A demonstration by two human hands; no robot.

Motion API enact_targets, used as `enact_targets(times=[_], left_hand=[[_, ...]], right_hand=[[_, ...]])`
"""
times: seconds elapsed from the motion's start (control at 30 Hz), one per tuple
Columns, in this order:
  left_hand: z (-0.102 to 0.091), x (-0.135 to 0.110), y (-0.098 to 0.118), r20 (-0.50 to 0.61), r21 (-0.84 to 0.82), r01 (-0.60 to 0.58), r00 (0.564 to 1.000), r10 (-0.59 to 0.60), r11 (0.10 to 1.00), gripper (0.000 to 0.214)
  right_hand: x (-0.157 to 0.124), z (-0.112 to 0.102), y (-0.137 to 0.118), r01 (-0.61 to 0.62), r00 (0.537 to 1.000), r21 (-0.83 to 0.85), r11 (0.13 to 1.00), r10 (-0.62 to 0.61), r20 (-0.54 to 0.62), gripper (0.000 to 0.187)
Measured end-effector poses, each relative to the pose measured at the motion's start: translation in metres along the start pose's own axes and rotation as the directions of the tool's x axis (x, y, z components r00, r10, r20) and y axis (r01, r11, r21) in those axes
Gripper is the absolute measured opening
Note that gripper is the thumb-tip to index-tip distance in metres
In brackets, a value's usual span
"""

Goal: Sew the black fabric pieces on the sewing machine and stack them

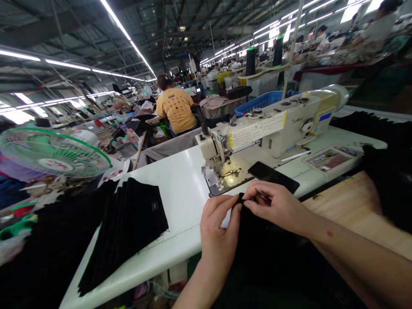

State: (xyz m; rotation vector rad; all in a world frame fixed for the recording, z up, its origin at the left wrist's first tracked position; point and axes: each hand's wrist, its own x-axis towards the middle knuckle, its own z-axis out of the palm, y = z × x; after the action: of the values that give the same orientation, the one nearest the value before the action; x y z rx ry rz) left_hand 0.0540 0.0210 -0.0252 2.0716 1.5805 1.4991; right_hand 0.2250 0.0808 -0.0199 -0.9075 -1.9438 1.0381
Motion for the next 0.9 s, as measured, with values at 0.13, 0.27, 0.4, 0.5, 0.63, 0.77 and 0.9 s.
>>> enact_targets(times=[0.13,0.27,0.4,0.5,0.63,0.77,0.9], left_hand=[[0.001,-0.004,0.000,-0.046,0.007,0.016,0.999,-0.016,1.000,0.014],[0.002,-0.006,-0.001,-0.035,-0.004,-0.023,0.999,0.023,1.000,0.015],[0.005,-0.004,-0.004,-0.032,0.010,-0.090,0.995,0.091,0.996,0.014],[0.004,-0.001,-0.006,-0.037,0.008,-0.101,0.994,0.101,0.995,0.011],[-0.008,0.002,-0.011,-0.049,-0.086,0.089,0.994,-0.093,0.992,0.007],[-0.024,0.002,-0.021,-0.005,-0.311,0.417,0.898,-0.441,0.854,0.018],[-0.028,-0.001,-0.026,0.005,-0.500,0.488,0.828,-0.561,0.715,0.028]], right_hand=[[-0.002,0.002,-0.002,0.016,1.000,-0.023,1.000,-0.016,-0.025,0.008],[-0.002,0.003,-0.005,0.042,0.999,-0.035,0.998,-0.043,-0.030,0.012],[-0.001,0.002,-0.008,0.039,0.999,-0.035,0.999,-0.040,-0.009,0.012],[-0.003,0.000,-0.010,0.000,0.997,-0.067,0.998,0.005,0.072,0.003],[-0.007,-0.008,-0.009,0.051,0.989,-0.273,0.961,-0.010,0.150,0.012],[-0.005,-0.022,0.000,0.114,0.993,-0.409,0.906,-0.085,0.087,0.013],[0.000,-0.026,0.007,0.271,0.962,-0.287,0.919,-0.247,0.119,0.006]])
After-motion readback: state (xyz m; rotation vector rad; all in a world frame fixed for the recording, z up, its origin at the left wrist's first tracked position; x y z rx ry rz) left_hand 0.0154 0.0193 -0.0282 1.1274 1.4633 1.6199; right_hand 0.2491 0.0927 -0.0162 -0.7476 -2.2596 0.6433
